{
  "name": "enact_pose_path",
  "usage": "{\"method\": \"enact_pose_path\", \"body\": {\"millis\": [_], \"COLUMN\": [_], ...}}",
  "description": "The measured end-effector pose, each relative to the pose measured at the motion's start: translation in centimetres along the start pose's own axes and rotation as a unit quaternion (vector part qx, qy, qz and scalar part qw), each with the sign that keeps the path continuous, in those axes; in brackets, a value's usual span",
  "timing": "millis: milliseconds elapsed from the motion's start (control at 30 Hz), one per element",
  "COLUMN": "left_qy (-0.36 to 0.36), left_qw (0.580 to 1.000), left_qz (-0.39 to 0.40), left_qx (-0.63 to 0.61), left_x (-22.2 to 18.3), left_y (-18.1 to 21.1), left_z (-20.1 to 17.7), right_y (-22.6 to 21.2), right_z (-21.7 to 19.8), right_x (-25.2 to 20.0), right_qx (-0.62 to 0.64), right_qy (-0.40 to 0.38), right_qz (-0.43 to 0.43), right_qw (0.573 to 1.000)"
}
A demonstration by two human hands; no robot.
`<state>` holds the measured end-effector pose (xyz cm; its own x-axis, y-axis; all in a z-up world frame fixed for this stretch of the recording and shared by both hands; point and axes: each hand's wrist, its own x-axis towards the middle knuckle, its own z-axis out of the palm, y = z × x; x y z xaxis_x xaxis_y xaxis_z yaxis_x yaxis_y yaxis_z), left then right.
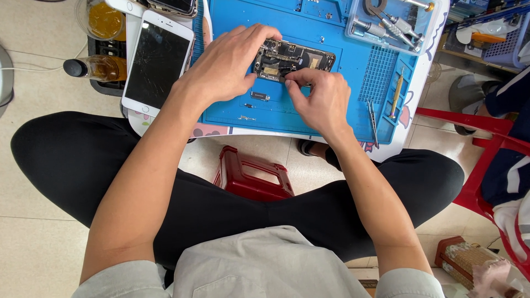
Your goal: The person cleans the internal components of a disassembled smartphone using a cotton swab. They then use their fingers to adjust and connect small ribbon cables and components on the motherboard.
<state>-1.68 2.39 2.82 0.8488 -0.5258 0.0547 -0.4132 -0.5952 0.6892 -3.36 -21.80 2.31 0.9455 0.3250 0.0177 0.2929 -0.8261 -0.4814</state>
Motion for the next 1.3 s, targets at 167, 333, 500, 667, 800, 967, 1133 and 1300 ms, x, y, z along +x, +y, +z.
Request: {"method": "enact_pose_path", "body": {"millis": [167, 333, 500, 667, 800, 967, 1133, 1300], "left_qy": [0.003, -0.006, -0.01, -0.025, -0.026, -0.025, -0.031, -0.025], "left_qw": [1.0, 1.0, 1.0, 0.999, 0.999, 0.999, 0.998, 0.998], "left_qz": [-0.004, -0.011, -0.018, -0.041, -0.045, -0.046, -0.062, -0.063], "left_qx": [0.002, 0.0, -0.002, 0.009, 0.005, 0.005, 0.004, 0.001], "left_x": [-0.1, 0.0, 0.0, 0.3, 0.2, 0.3, 0.1, 0.1], "left_y": [0.0, -0.1, -0.1, -0.2, 0.0, 0.1, 0.2, 0.3], "left_z": [0.1, 0.0, 0.0, 0.0, 0.0, -0.2, -0.3, -0.5], "right_y": [0.2, 0.6, 0.1, 0.1, -0.3, 0.0, -0.4, -0.6], "right_z": [0.1, -0.1, 0.2, -0.2, 0.4, 0.0, 0.3, 0.4], "right_x": [0.1, 0.1, 0.3, 0.3, 0.2, 0.3, 0.5, 0.3], "right_qx": [0.008, 0.001, 0.01, -0.008, 0.012, 0.007, 0.013, 0.002], "right_qy": [-0.007, -0.01, -0.013, 0.0, 0.0, -0.005, -0.01, 0.008], "right_qz": [0.003, -0.005, -0.006, -0.05, -0.038, -0.039, -0.04, -0.061], "right_qw": [1.0, 1.0, 1.0, 0.999, 0.999, 0.999, 0.999, 0.998]}}
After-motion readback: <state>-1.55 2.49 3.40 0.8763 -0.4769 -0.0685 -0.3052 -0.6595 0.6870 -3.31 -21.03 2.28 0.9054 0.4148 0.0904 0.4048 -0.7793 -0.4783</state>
